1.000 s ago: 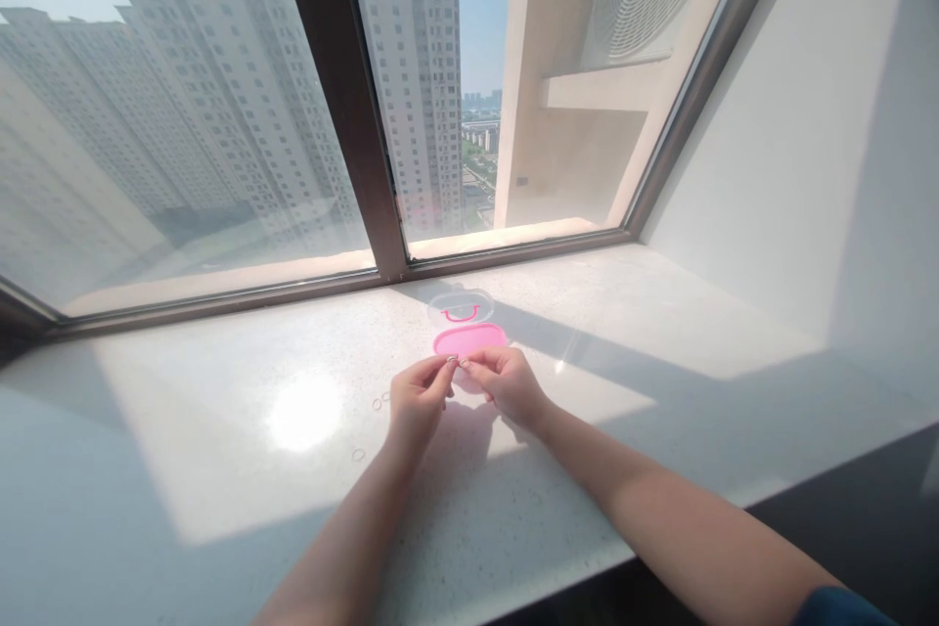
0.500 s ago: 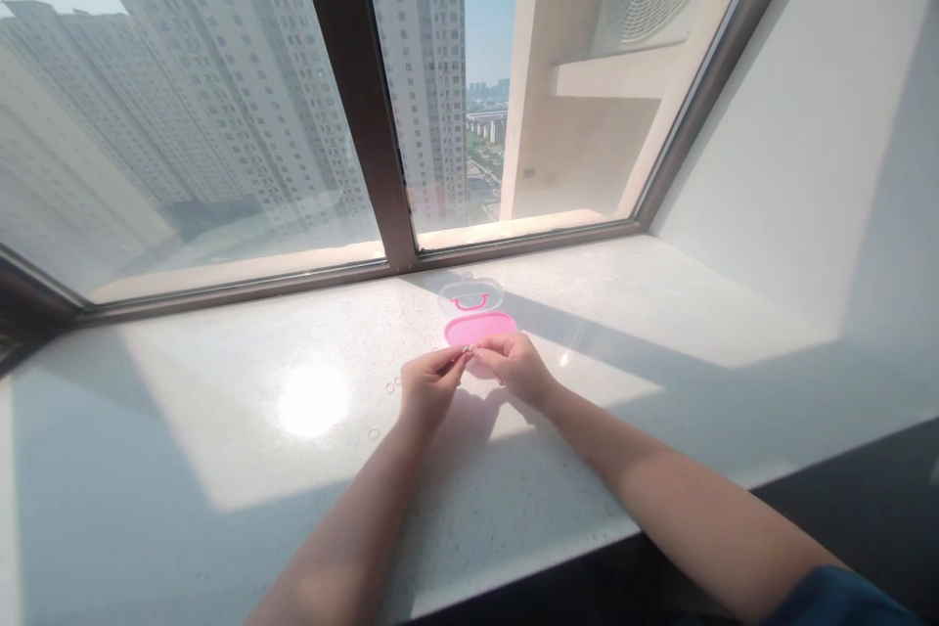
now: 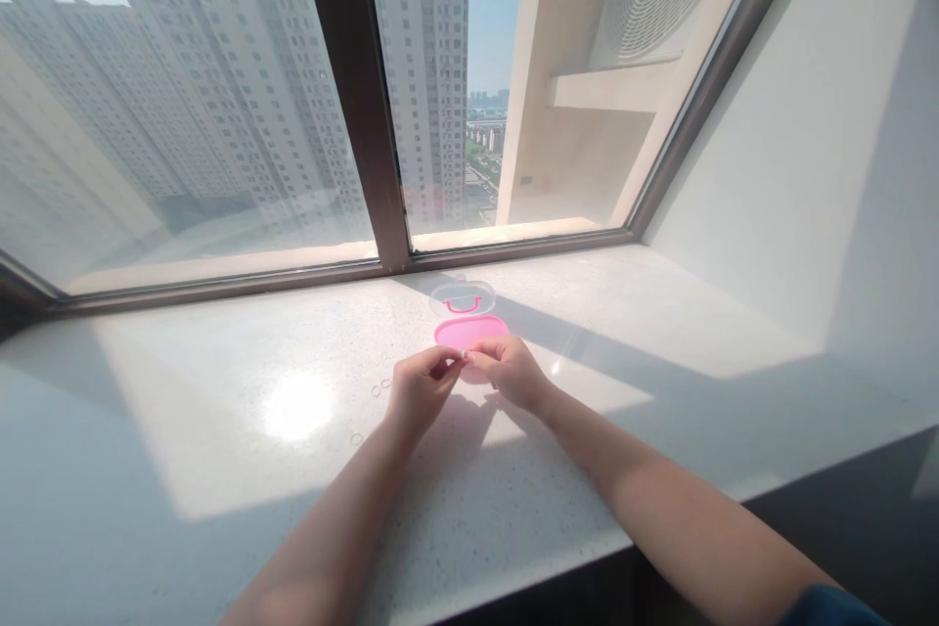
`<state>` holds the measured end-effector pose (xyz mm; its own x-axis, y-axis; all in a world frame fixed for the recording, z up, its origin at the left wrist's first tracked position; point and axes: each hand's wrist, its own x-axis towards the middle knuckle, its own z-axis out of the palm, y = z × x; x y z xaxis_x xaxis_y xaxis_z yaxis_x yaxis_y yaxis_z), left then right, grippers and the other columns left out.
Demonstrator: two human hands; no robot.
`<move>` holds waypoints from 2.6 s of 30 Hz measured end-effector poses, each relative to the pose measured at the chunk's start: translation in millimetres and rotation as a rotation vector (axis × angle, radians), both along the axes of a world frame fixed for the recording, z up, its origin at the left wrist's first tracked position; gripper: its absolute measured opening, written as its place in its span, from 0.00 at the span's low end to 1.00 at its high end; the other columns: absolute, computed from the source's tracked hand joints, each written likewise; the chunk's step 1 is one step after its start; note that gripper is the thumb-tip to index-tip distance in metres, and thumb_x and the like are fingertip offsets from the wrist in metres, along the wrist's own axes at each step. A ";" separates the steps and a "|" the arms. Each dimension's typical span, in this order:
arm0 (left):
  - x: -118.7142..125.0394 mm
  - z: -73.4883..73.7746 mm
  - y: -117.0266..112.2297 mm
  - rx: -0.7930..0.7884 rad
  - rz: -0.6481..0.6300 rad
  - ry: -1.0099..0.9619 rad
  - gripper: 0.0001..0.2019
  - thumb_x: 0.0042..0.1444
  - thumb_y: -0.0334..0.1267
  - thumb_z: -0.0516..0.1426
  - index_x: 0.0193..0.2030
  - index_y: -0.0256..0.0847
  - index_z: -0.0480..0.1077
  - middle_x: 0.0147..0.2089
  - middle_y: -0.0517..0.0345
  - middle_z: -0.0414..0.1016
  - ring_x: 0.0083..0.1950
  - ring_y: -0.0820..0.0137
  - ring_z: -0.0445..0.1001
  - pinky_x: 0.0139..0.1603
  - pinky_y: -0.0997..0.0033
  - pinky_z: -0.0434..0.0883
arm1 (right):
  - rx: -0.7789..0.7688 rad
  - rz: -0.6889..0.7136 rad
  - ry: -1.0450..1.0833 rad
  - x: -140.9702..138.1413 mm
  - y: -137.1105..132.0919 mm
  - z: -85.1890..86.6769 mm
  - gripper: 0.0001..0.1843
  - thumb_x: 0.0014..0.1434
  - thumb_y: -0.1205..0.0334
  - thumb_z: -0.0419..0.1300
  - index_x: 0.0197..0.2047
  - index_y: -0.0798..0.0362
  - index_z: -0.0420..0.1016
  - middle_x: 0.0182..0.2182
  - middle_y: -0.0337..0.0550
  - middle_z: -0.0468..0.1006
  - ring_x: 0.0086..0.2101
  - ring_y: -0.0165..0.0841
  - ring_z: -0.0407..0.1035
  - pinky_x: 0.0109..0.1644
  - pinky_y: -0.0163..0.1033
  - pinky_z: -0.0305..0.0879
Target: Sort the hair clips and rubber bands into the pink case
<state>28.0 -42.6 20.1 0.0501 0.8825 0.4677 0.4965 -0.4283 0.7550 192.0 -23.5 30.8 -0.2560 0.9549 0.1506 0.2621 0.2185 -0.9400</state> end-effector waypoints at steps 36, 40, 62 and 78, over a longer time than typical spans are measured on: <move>6.1 5.3 -4.1 -0.547 -0.210 -0.763 0.10 0.48 0.39 0.65 0.28 0.37 0.69 0.16 0.67 0.62 0.17 0.81 0.56 0.16 0.82 0.48 | 0.612 0.162 -0.076 13.3 -4.9 9.0 0.10 0.58 0.69 0.59 0.43 0.53 0.79 0.33 0.43 0.76 0.28 0.29 0.66 0.32 0.34 0.66; 5.3 1.7 -1.9 -0.554 -0.218 -0.795 0.10 0.47 0.39 0.66 0.28 0.36 0.71 0.15 0.67 0.61 0.16 0.82 0.54 0.17 0.80 0.47 | 0.667 0.181 -0.125 13.7 -2.4 11.0 0.11 0.58 0.70 0.59 0.44 0.53 0.78 0.34 0.43 0.76 0.30 0.30 0.67 0.34 0.34 0.65; 4.5 20.8 -6.7 -0.724 -0.392 -1.040 0.10 0.50 0.35 0.64 0.27 0.35 0.67 0.15 0.69 0.56 0.16 0.83 0.50 0.18 0.79 0.48 | 0.817 0.206 -0.047 4.3 7.6 12.2 0.13 0.59 0.70 0.58 0.47 0.52 0.74 0.44 0.47 0.78 0.34 0.29 0.72 0.37 0.35 0.73; 8.2 9.9 -3.3 -0.677 -0.209 -0.749 0.12 0.43 0.39 0.68 0.25 0.35 0.71 0.15 0.67 0.59 0.16 0.82 0.53 0.19 0.77 0.46 | 0.939 0.311 -0.205 13.2 16.3 -3.5 0.11 0.65 0.66 0.52 0.49 0.51 0.72 0.36 0.46 0.77 0.38 0.34 0.71 0.42 0.39 0.69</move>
